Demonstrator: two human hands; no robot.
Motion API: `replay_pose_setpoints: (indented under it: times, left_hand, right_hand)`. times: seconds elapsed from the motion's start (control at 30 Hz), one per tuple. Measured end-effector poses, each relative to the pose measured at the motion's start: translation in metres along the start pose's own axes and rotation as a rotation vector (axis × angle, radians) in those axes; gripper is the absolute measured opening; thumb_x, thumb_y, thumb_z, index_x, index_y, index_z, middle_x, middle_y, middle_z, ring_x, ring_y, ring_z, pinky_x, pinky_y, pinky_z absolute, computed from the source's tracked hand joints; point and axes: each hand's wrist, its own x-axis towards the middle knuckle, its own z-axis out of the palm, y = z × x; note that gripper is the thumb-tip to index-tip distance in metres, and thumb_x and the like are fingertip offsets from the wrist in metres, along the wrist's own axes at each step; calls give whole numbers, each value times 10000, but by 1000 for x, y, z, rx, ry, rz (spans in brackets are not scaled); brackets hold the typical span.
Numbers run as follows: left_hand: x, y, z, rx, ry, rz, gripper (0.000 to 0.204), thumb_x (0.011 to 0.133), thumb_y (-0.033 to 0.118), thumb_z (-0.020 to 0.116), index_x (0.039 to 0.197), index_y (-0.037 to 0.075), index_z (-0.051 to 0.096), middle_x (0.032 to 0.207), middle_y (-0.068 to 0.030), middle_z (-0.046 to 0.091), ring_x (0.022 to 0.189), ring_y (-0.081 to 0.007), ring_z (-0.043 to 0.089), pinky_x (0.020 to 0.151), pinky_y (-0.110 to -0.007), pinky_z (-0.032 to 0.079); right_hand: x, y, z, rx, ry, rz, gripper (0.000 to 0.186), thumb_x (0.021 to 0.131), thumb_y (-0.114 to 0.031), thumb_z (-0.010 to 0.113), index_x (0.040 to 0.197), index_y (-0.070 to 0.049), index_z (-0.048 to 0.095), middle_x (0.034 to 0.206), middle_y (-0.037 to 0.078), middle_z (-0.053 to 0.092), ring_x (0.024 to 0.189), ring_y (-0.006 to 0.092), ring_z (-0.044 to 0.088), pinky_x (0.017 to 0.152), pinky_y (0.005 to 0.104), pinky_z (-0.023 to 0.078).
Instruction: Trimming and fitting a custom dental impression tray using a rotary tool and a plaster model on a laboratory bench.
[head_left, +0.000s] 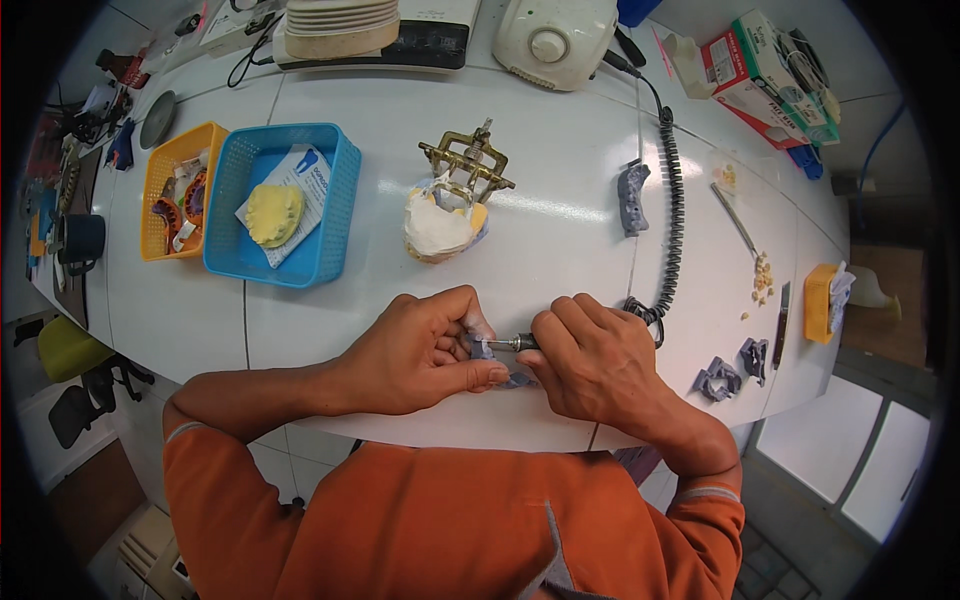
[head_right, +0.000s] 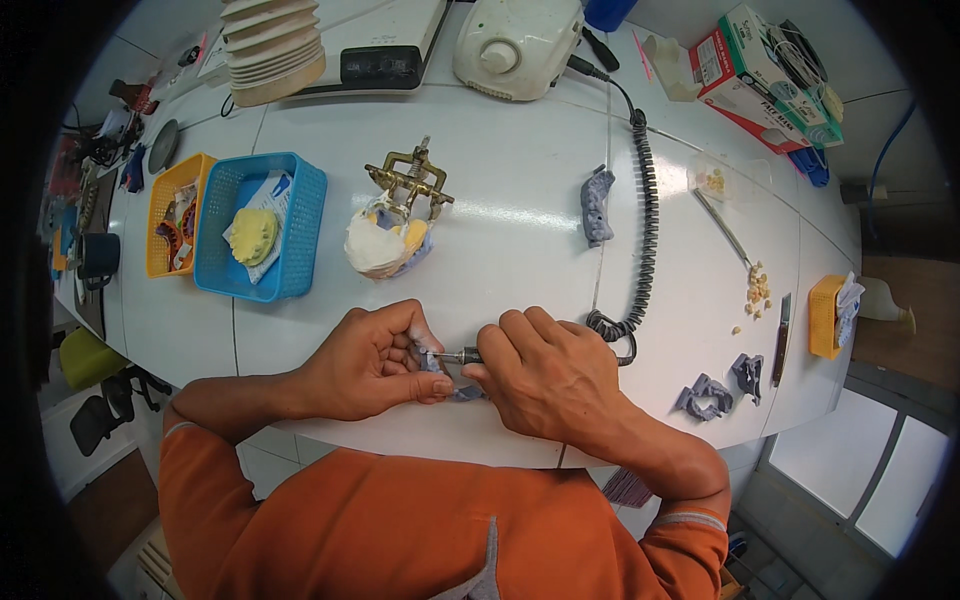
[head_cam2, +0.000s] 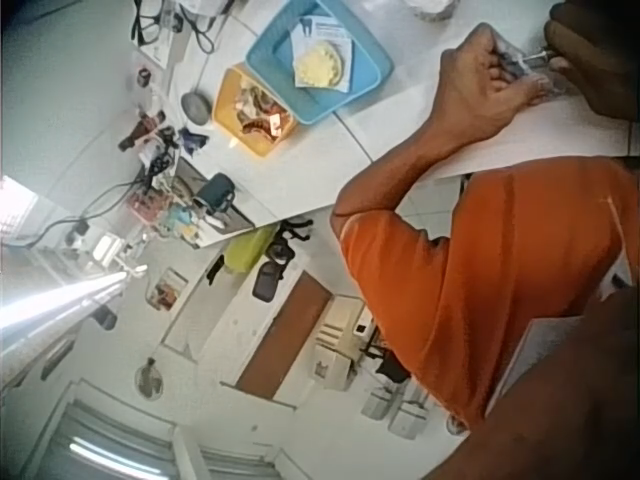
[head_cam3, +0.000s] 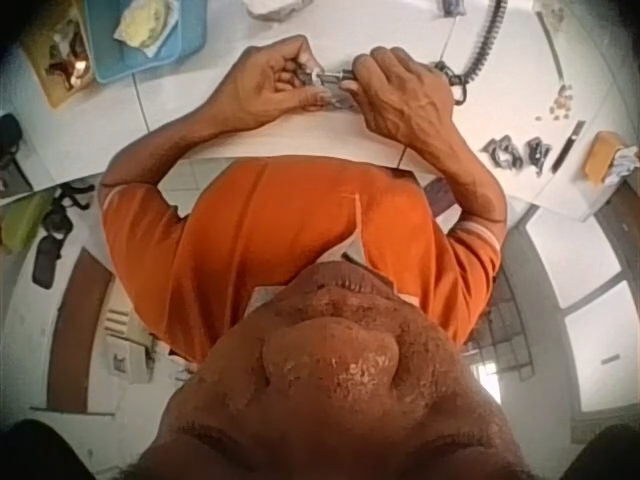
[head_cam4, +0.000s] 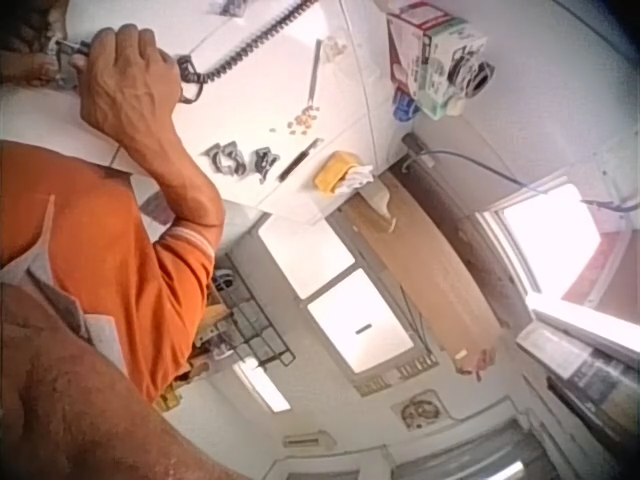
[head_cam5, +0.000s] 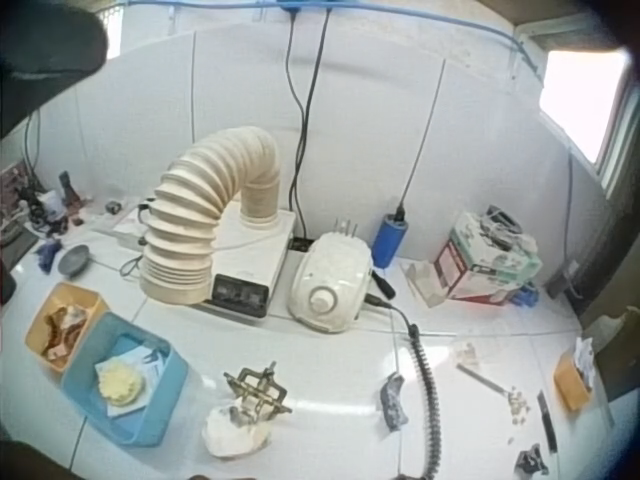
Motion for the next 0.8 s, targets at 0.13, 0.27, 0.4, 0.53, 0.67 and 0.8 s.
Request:
replay_pose_setpoints:
  times: [0.13,0.27,0.4,0.53,0.67,0.8]
  left_hand:
    - [0,2,-1,60,-9,-8,282,1024,88,784,1050,-27,528,873,-143,765,867,-123,787,641,-198,554]
    - [0,2,-1,26,-5,-10,281,1024,88,784,1049,-25,528,878,-145,765,867,-126,788,641,-199,556]
    - [0,2,0,32,-1,-16,284,1023,90,787,1049,-25,528,873,-142,763,864,-122,786,639,-198,553]
    - [0,1,-1,51,-7,-10,286,1023,93,788,1050,-24,529,865,-137,762,860,-118,784,636,-199,551]
    - [0,-4,-1,89,-8,-13,288,1024,100,788,1053,-23,529,866,-139,765,859,-115,784,626,-204,543]
    - [0,-2,0,28,1,3,293,1024,103,788,1062,-25,527,872,-147,769,855,-121,787,628,-205,545]
  right_hand:
    - [1,0,0,-2,9,2,301,983,-299,742,864,-67,591,801,54,553,725,203,620,524,338,506]
    - [1,0,0,-4,7,10,302,983,-303,741,866,-66,594,798,55,552,723,205,620,530,339,513]
    - [1,0,-1,5,8,-6,304,981,-306,743,867,-65,597,799,55,553,722,207,622,531,340,517]
    - [1,0,0,-4,-2,12,307,980,-311,745,870,-64,600,799,56,555,722,210,624,536,345,522]
    - [0,1,-1,4,-7,-13,308,982,-313,743,871,-63,600,801,56,555,725,210,624,540,348,522]
    - [0,0,-1,5,-1,-1,309,984,-315,742,872,-64,600,803,55,556,726,209,623,541,346,520]
